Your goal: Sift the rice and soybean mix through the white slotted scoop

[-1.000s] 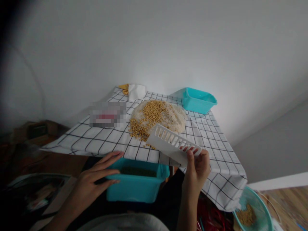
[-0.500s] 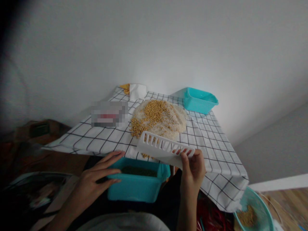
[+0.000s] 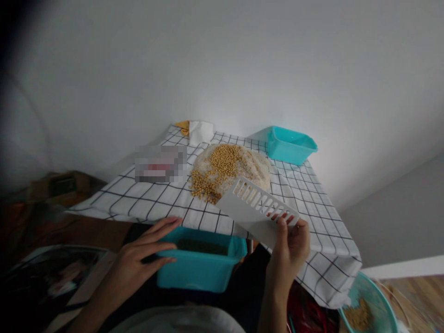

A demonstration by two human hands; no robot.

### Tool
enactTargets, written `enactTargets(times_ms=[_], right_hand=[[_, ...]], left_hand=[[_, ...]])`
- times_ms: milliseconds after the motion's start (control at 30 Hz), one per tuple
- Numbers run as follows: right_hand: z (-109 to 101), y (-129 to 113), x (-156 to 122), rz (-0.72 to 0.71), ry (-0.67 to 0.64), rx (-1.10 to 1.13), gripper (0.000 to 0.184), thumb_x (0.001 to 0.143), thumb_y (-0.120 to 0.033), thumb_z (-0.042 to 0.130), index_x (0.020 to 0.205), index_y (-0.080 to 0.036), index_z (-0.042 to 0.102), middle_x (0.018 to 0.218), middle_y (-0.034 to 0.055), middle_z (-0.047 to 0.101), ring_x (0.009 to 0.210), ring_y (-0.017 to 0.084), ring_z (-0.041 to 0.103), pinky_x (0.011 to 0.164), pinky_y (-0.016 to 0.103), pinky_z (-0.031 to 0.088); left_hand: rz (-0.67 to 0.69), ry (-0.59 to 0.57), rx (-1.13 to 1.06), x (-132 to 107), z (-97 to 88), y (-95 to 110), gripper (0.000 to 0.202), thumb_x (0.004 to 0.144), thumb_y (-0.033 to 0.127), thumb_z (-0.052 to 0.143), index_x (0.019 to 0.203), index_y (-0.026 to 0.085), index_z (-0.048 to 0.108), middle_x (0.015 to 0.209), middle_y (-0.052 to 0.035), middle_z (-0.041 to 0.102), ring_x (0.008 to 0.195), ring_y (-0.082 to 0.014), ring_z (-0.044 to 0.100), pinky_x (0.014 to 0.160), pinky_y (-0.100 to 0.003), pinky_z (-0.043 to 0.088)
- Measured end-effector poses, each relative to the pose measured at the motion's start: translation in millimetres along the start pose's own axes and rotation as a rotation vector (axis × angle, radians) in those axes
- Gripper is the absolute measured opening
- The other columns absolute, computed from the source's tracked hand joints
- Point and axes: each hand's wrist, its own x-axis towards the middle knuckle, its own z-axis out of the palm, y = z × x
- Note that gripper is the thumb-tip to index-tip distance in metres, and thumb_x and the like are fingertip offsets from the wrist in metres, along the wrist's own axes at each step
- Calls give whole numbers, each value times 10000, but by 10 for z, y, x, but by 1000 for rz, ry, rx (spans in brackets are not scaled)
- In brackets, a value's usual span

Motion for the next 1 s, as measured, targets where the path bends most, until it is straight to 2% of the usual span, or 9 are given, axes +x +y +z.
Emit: enactTargets(times_ms=[267, 367, 600, 800, 1000], right_hand=[[82, 11, 74, 4, -74, -45, 213, 797, -313, 724, 814, -194, 548, 824, -10, 666, 764, 139, 670, 764, 296, 513], [105, -1, 81, 16, -52, -51, 215, 791, -312, 734, 822, -191, 559, 828, -10, 671, 751, 134, 666, 749, 285, 504], [211, -23, 20, 16, -115, 28, 231, 779, -302, 740, 795, -199, 534, 810, -26, 646, 739, 130, 654, 792, 322, 529], [141, -36, -6, -7, -66, 40, 237, 766, -280, 753, 796, -194, 534, 794, -29, 625, 738, 135, 659, 812, 357, 552], [108, -42, -20, 12, -71, 63, 239, 747, -285, 771, 785, -193, 554, 800, -32, 639, 718, 130, 658, 806, 346, 550]], left_hand=[[12, 4, -6, 29, -30, 28, 133, 882, 200, 644, 823, 216, 763, 1334, -88, 670, 1322, -286, 567, 1065, -409, 526], [12, 0, -10, 35, -33, 41, 132, 886, 201, 644, 831, 215, 764, 1331, -90, 672, 1322, -281, 567, 1064, -408, 526], [-10, -7, -5, 21, -31, 54, 125, 875, 190, 651, 827, 209, 765, 1335, -98, 667, 1319, -290, 569, 1062, -426, 525], [-14, 4, -34, 27, -42, 62, 136, 864, 163, 648, 801, 204, 761, 1327, -98, 674, 1314, -288, 574, 1062, -414, 527], [-27, -3, -43, 33, -39, 73, 132, 851, 144, 655, 818, 209, 766, 1330, -95, 672, 1318, -287, 570, 1067, -413, 524]])
